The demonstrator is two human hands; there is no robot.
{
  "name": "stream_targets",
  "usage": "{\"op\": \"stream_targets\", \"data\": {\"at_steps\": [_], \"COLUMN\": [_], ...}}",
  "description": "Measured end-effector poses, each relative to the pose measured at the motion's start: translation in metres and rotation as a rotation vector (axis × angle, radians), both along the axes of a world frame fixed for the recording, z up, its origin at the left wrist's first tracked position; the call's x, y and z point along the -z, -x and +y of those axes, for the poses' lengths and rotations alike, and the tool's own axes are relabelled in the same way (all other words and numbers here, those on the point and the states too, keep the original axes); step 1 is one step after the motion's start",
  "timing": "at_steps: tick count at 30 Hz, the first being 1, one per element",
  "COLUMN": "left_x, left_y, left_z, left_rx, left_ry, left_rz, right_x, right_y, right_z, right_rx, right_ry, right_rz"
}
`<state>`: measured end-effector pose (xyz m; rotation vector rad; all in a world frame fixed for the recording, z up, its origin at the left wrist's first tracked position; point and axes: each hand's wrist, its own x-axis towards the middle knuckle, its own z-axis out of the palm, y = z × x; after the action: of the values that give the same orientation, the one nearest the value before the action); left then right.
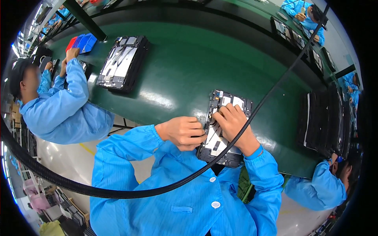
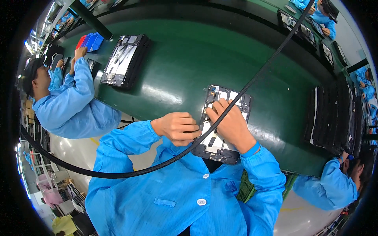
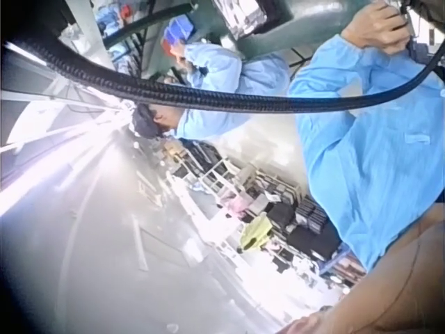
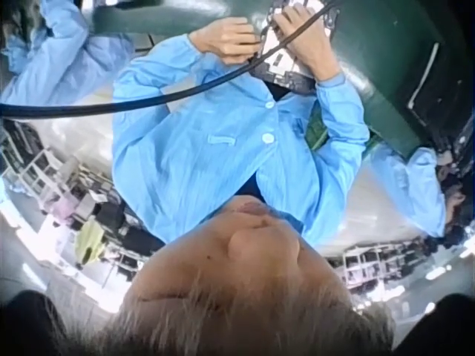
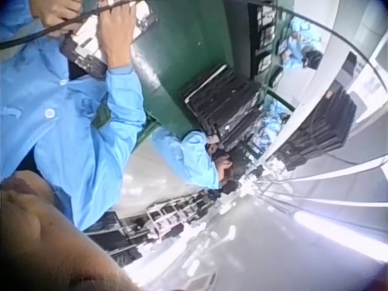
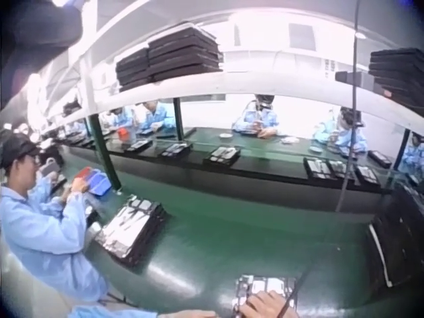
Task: The person assembles internal components of a tablet device by hand, connecting a ribbon cable, a battery, and a circuit board.
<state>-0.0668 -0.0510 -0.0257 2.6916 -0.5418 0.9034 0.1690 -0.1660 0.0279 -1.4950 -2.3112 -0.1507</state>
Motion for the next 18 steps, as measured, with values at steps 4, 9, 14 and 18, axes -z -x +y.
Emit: {"op": "stream_targets", "data": {"at_steps": [4,9,14,18], "left_x": [-0.001,-0.006,-0.005,-0.007], "left_y": [-0.003,-0.013,-0.02,-0.017], "left_z": [0.002,0.011,0.022,0.026], "left_rx": [0.045,0.081,0.043,-0.018], "left_ry": [0.016,-0.033,-0.082,-0.07], "left_rz": [0.015,0.024,-0.014,-0.008], "right_x": [0.007,0.007,0.013,0.014], "right_y": [-0.001,0.002,-0.001,-0.001], "right_z": [-0.002,-0.001,-0.004,0.0], "right_rx": [0.016,0.009,0.063,0.048], "right_ry": [-0.023,-0.049,-0.043,-0.048], "right_rz": [0.064,0.147,0.285,0.286]}}
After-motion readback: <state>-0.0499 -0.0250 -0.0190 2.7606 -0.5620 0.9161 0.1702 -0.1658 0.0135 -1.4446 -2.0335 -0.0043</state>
